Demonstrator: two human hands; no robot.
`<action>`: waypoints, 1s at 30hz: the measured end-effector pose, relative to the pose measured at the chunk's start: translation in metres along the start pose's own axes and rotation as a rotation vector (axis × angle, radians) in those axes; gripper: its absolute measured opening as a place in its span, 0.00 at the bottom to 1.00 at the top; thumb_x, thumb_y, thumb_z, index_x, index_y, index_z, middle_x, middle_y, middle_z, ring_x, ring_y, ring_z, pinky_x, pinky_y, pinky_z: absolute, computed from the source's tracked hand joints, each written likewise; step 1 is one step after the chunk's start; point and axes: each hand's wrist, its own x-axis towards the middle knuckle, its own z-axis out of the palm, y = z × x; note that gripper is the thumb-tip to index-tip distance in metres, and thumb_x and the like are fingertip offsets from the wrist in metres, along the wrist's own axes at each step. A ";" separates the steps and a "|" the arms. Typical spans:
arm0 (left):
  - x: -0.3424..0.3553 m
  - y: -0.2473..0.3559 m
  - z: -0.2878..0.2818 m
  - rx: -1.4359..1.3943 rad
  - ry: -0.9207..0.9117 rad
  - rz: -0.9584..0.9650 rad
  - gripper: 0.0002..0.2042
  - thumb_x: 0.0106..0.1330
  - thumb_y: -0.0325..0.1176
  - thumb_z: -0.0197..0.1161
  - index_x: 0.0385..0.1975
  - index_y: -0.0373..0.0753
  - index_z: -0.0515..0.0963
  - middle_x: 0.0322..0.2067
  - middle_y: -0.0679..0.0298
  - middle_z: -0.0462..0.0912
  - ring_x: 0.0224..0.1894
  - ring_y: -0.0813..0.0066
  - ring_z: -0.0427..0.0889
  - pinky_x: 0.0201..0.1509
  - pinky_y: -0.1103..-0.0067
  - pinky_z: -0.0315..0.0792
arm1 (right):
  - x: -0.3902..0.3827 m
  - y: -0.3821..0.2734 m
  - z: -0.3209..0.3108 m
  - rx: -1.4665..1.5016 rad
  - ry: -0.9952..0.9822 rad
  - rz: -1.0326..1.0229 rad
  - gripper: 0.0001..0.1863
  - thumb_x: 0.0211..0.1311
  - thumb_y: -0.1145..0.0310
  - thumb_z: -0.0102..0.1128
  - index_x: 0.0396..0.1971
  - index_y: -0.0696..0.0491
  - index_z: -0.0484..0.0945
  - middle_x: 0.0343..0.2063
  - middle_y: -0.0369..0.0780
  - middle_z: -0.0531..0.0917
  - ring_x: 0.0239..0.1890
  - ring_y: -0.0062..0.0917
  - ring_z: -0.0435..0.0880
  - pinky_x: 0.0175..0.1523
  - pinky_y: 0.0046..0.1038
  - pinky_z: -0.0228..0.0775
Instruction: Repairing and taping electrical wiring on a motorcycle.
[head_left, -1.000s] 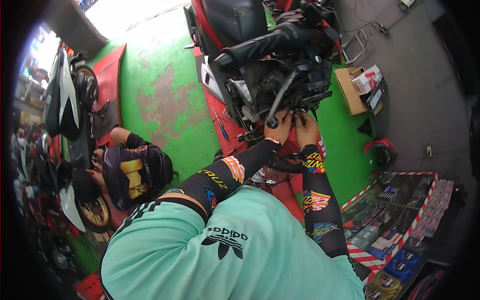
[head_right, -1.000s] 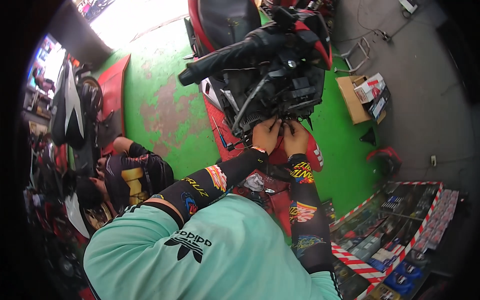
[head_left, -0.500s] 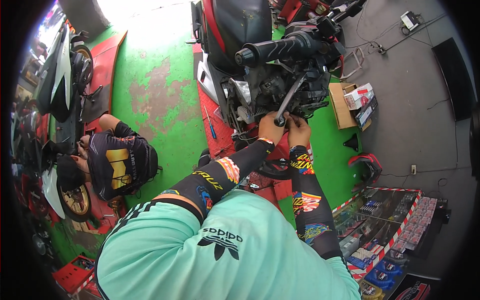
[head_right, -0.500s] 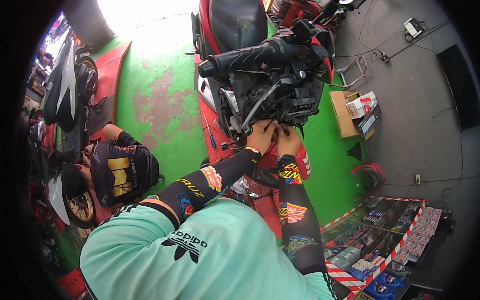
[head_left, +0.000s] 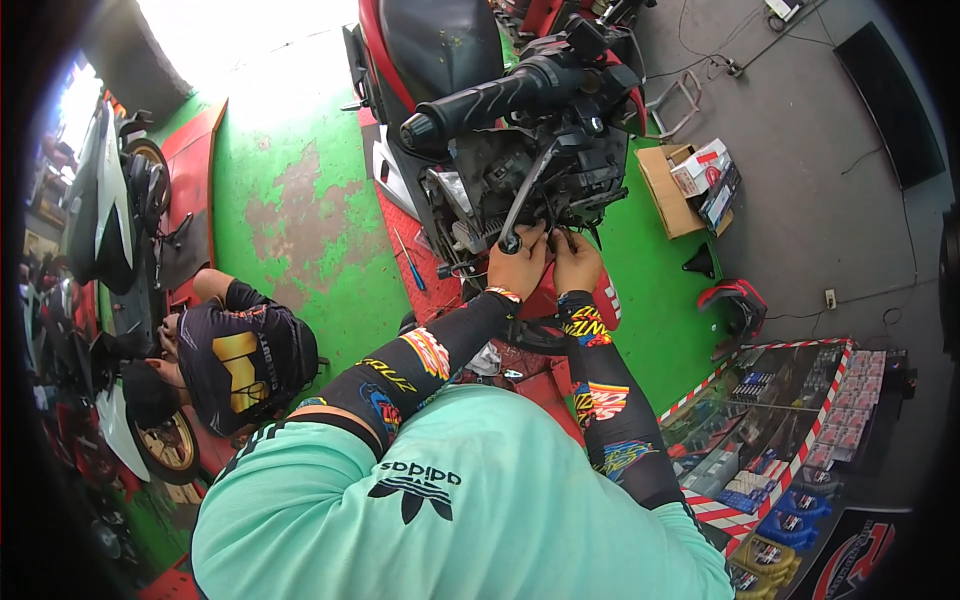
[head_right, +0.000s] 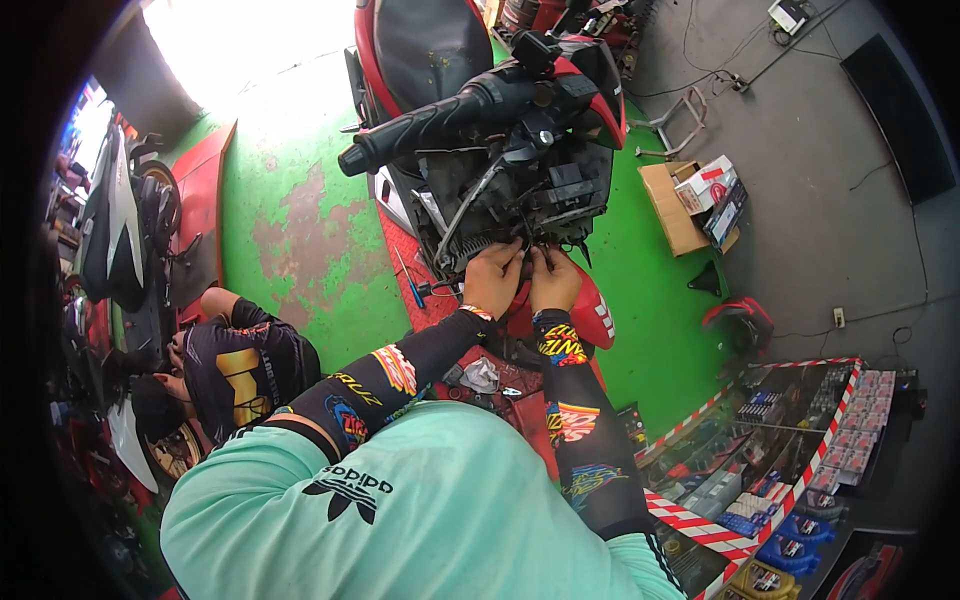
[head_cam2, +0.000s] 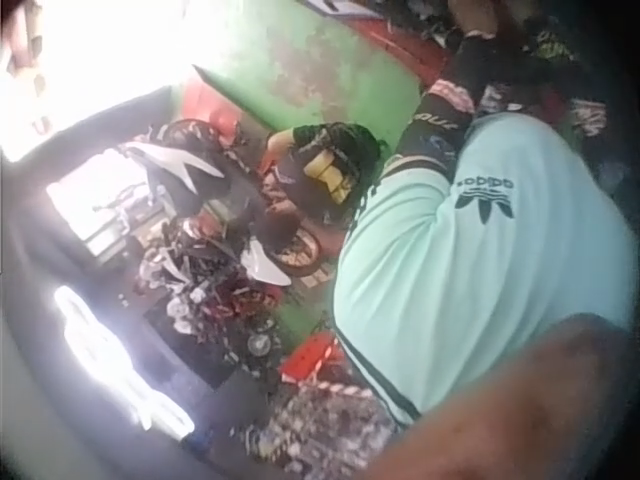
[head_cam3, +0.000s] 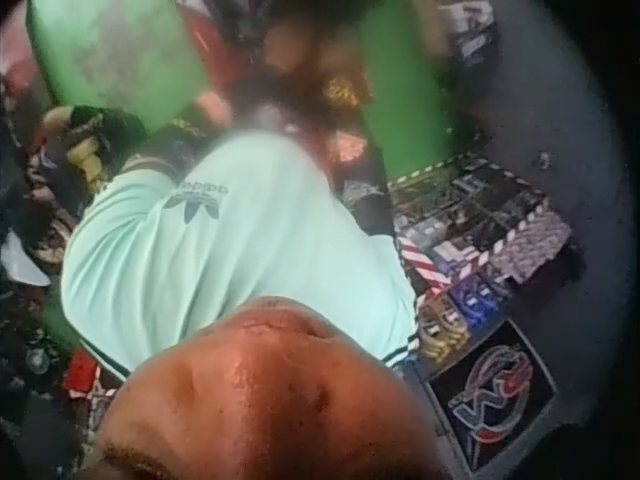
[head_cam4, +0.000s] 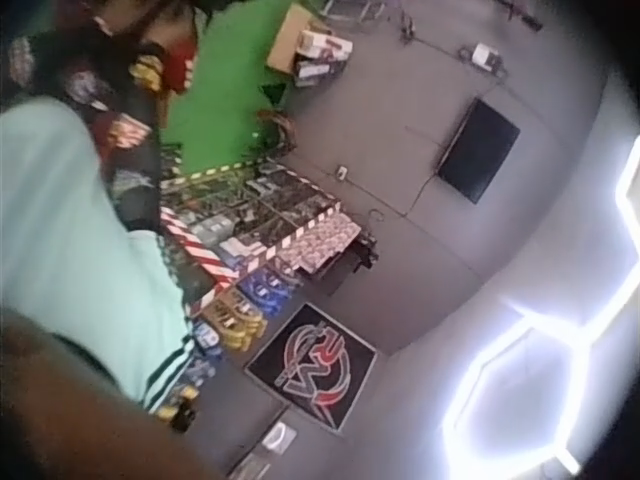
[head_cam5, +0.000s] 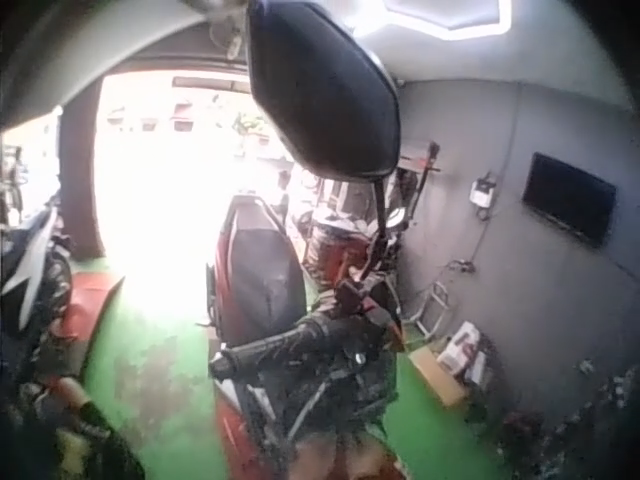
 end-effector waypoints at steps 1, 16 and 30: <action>0.001 -0.001 0.000 0.013 0.038 0.099 0.12 0.67 0.32 0.62 0.46 0.34 0.85 0.37 0.50 0.86 0.40 0.50 0.85 0.47 0.67 0.78 | 0.000 -0.005 -0.001 -0.063 -0.015 0.037 0.12 0.63 0.64 0.68 0.38 0.59 0.86 0.30 0.47 0.88 0.31 0.34 0.88 0.39 0.31 0.76; 0.016 0.006 -0.002 0.186 -0.258 -0.166 0.12 0.63 0.35 0.61 0.39 0.37 0.87 0.38 0.50 0.88 0.42 0.48 0.86 0.51 0.63 0.78 | 0.012 0.037 0.017 0.266 -0.048 0.121 0.11 0.66 0.67 0.65 0.38 0.62 0.83 0.31 0.44 0.88 0.32 0.28 0.85 0.41 0.29 0.74; 0.034 -0.028 -0.006 -0.393 -0.423 -0.568 0.12 0.67 0.33 0.64 0.39 0.27 0.84 0.30 0.59 0.88 0.31 0.76 0.86 0.39 0.79 0.78 | 0.013 0.024 0.009 0.222 -0.125 0.099 0.12 0.67 0.67 0.64 0.41 0.61 0.83 0.30 0.41 0.87 0.29 0.22 0.83 0.38 0.27 0.73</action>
